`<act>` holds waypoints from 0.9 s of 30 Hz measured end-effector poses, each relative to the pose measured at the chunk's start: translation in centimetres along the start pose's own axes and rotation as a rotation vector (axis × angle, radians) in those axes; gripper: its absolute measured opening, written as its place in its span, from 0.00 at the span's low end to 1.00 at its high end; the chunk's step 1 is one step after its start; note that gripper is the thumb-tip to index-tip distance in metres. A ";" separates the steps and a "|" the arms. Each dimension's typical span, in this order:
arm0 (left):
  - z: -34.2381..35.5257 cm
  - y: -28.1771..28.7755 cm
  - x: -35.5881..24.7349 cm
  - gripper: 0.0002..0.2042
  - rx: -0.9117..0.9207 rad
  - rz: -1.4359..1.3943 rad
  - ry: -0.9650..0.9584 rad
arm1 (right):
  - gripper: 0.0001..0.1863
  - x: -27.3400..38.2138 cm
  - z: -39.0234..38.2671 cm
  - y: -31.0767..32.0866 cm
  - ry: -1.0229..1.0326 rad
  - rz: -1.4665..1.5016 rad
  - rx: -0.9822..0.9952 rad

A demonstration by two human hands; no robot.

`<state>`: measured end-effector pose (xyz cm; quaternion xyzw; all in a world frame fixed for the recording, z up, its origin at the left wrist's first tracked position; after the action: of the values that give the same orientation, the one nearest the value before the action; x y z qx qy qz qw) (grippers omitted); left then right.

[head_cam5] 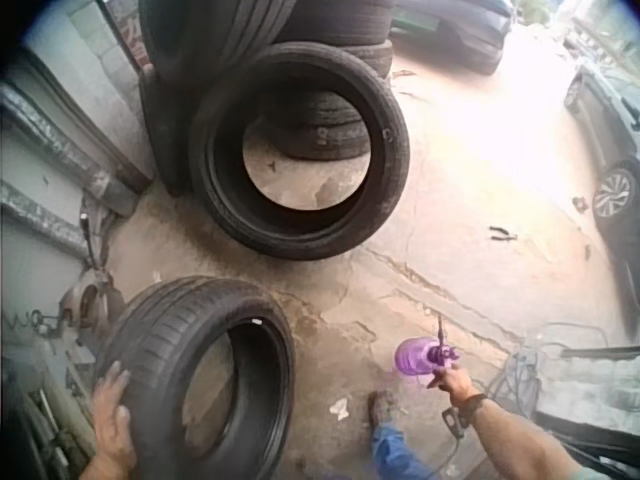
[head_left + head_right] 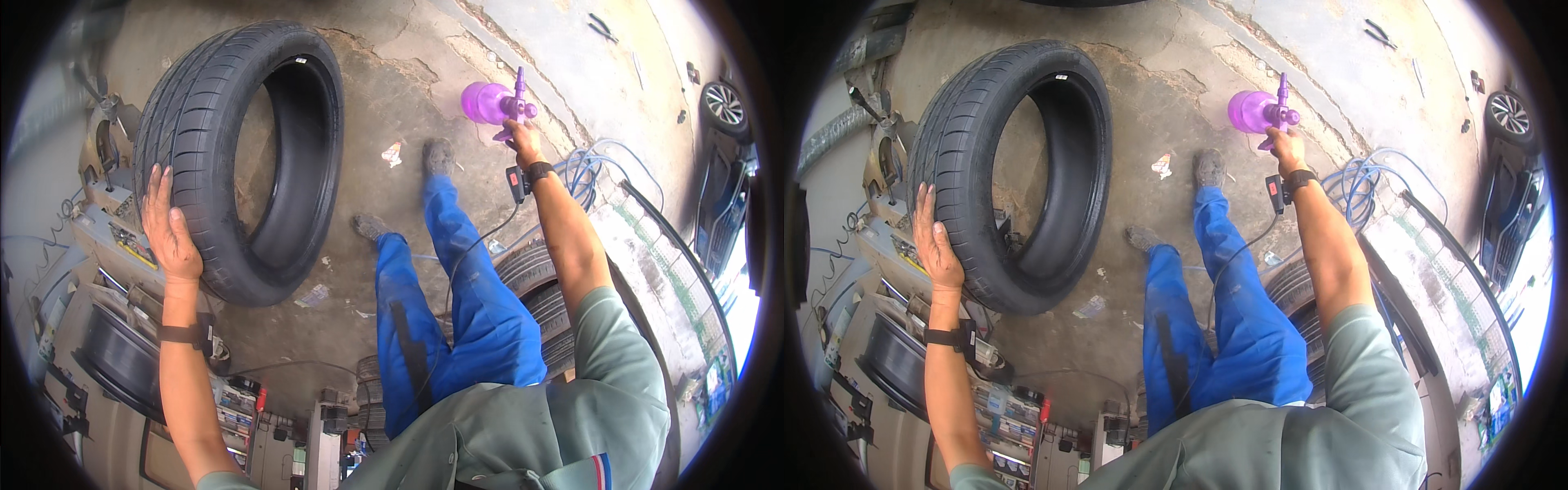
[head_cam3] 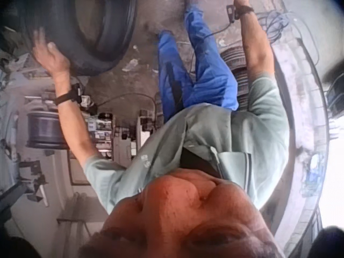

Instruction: The person dismounts an old tire from a wheel using a tire changer machine and levers, applies liquid to a new tire, checks its position, and mounts the new tire onto the wheel hub.

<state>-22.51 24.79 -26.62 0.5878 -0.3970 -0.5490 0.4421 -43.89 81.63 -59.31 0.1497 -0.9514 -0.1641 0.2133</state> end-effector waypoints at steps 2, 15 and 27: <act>-0.6 0.1 0.4 0.25 0.001 0.002 0.005 | 0.16 2.2 1.4 0.1 0.026 -0.019 -0.026; -0.1 -0.7 0.1 0.24 -0.052 0.005 -0.043 | 0.17 2.7 15.9 7.2 -0.098 -0.311 0.059; -5.8 -2.3 -8.6 0.29 0.059 0.132 0.075 | 0.11 15.6 -29.3 -11.2 0.804 -0.377 0.485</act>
<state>-17.53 34.11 -26.28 0.5931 -0.4342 -0.4844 0.4744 -41.67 58.73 -32.87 0.4153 -0.7612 0.0966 0.4887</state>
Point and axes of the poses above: each hand's wrist, its own z-axis towards the middle knuckle, its own y-axis out of the back of the hand, x = y × z, the point moved 4 cm from there along z, towards the middle knuckle, and after that the axes turned 10 degrees about -y, right-handed, at the moved point
